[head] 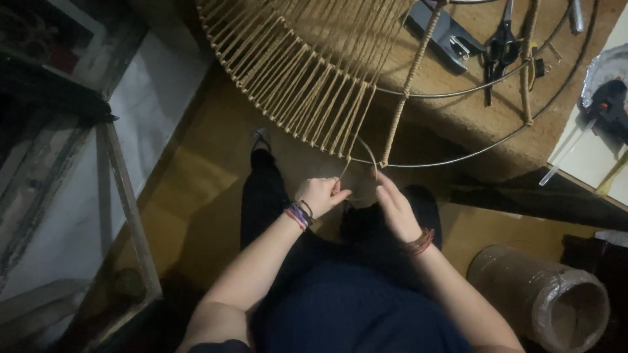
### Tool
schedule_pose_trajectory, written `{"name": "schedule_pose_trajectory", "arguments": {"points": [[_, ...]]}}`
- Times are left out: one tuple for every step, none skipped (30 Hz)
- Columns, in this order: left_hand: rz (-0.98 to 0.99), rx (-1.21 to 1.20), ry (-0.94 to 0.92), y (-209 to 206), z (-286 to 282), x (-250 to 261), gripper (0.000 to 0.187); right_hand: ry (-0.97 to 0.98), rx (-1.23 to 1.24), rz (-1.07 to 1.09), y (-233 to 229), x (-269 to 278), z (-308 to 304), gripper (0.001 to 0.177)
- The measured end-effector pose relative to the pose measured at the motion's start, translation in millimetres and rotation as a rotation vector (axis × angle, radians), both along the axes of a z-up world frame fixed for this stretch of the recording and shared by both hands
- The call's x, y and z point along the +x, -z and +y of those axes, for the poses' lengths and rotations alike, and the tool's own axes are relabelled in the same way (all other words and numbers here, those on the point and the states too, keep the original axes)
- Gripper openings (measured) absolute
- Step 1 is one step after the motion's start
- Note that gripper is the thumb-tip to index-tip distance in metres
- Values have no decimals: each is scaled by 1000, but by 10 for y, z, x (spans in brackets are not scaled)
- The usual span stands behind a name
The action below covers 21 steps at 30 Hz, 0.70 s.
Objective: Weaving wicker or rattan strands around a metal frame to construct a piece of furniture
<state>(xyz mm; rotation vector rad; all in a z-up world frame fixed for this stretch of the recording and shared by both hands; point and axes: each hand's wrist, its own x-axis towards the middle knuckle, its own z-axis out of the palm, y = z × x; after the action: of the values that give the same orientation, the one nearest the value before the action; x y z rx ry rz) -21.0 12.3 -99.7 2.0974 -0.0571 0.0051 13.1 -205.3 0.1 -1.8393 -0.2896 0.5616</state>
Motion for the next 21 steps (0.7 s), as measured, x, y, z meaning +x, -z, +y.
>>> {"name": "schedule_pose_trajectory", "arguments": {"points": [[-7,150,7,50,5,-5,35,-3,-15,-92,-58,-17,43,45],[-14,300,13,104,16,-12,33,-6,-29,-184,-111,-35,92,44],[-16,301,12,48,-28,-35,33,-6,-28,-186,6,-99,91,44],[54,62,-31,-11,-66,-55,27,-54,-114,-188,123,-156,96,28],[121,-179,-73,-70,-103,-76,26,-102,-200,-190,240,-213,102,24],[119,-175,-77,-80,-129,-112,26,-106,-196,-193,341,-187,88,24],[315,-557,-28,-90,-155,-149,41,-398,-612,-195,441,-161,75,25],[513,-939,29,-100,-186,-203,57,-686,-1030,-185,541,-160,58,25],[514,-936,29,-143,-138,-227,57,-686,-1027,-185,594,-169,13,25],[473,-662,39,-185,-88,-197,37,-539,-910,-260,645,-115,-28,26],[429,-388,46,-226,-38,-166,20,-395,-789,-331,697,-59,-67,29],[431,-391,44,-228,-11,-142,20,-398,-790,-329,470,-44,-29,29],[367,-57,77,-227,16,-118,28,-77,-196,15,247,-27,10,36],[297,275,109,-220,39,-101,43,247,402,351,29,-16,47,45],[301,272,108,-129,9,-132,43,246,399,354,36,-59,-30,45],[294,308,82,-45,7,-113,36,145,209,184,44,-62,-82,36],[287,343,56,35,6,-91,28,44,19,15,48,-64,-135,39],[282,346,56,-207,-57,-84,28,45,22,10,211,-118,-122,39],[395,19,-25,-445,-119,-77,40,-267,-482,-113,378,-168,-107,32],[510,-314,-104,-678,-202,-114,60,-582,-988,-228,544,-261,-111,26],[514,-315,-104,-361,-222,-182,60,-583,-988,-224,659,-265,-137,26]]}}
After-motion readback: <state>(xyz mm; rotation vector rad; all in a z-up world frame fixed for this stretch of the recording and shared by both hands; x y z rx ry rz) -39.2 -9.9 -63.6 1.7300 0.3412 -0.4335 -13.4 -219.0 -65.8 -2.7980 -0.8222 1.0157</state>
